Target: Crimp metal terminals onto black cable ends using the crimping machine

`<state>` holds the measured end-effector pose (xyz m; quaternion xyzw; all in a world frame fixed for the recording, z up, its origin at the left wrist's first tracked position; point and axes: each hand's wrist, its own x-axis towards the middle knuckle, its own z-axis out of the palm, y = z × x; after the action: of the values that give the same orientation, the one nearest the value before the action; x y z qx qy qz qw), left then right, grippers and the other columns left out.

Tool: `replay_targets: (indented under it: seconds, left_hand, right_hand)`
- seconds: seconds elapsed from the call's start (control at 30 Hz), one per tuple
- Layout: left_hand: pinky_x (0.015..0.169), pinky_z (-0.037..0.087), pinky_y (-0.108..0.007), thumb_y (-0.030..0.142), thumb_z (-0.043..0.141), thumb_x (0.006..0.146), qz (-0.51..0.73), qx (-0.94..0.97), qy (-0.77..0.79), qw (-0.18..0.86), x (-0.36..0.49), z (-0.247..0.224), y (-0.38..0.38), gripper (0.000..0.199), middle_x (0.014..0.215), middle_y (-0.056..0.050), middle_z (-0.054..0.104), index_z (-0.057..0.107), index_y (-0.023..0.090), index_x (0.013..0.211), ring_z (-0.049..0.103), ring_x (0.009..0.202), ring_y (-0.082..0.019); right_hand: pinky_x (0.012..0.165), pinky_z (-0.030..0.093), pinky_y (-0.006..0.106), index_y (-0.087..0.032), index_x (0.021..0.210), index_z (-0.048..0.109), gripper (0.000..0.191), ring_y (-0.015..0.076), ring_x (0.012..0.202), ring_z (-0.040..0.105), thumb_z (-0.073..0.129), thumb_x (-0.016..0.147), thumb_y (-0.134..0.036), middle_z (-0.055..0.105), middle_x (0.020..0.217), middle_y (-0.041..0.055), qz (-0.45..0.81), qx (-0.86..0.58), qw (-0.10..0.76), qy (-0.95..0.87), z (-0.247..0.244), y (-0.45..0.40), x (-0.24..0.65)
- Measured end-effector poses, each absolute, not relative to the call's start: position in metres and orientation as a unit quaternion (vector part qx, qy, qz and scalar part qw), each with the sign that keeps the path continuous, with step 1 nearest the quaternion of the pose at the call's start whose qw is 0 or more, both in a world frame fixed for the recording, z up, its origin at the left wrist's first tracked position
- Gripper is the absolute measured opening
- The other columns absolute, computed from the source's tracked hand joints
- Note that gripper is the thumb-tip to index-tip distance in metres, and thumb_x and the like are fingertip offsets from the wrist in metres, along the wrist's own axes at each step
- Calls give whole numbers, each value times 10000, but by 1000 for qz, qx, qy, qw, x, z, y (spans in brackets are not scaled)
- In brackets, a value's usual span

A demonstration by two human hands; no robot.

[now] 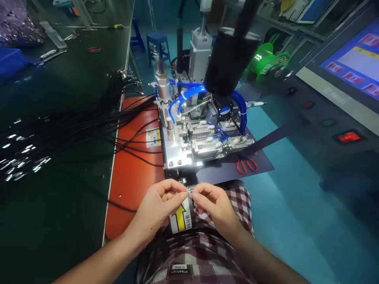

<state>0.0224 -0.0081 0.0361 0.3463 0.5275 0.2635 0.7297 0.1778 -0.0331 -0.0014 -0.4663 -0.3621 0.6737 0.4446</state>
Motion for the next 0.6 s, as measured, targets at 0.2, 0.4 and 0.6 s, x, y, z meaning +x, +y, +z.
replay_targets:
  seconds: [0.2, 0.4, 0.6]
  left_hand:
    - [370, 184, -161, 378, 643, 764, 220, 385, 539, 717, 19, 37, -9, 216, 443, 96, 337, 588, 175, 814, 237, 410, -44]
    - [387, 166, -172, 345, 641, 752, 185, 411, 530, 718, 20, 41, -8, 193, 419, 88, 366, 599, 157, 767, 249, 398, -39]
    - [393, 178, -191, 340, 623, 765, 215, 390, 536, 717, 19, 37, -10, 173, 426, 65, 443, 568, 176, 771, 289, 395, -55]
  right_hand:
    - [451, 282, 211, -170, 674, 540, 230, 77, 460, 352, 629, 781, -353, 438, 521, -59, 692, -442, 424, -381, -2, -24, 182]
    - [504, 297, 227, -165, 674, 541, 193, 90, 540, 364, 596, 804, -296, 447, 616, -36, 667, -388, 375, -513, 5, -5, 196]
    - [500, 325, 228, -166, 714, 561, 154, 89, 526, 390, 575, 817, -280, 473, 618, -37, 652, -418, 385, -502, 7, -8, 193]
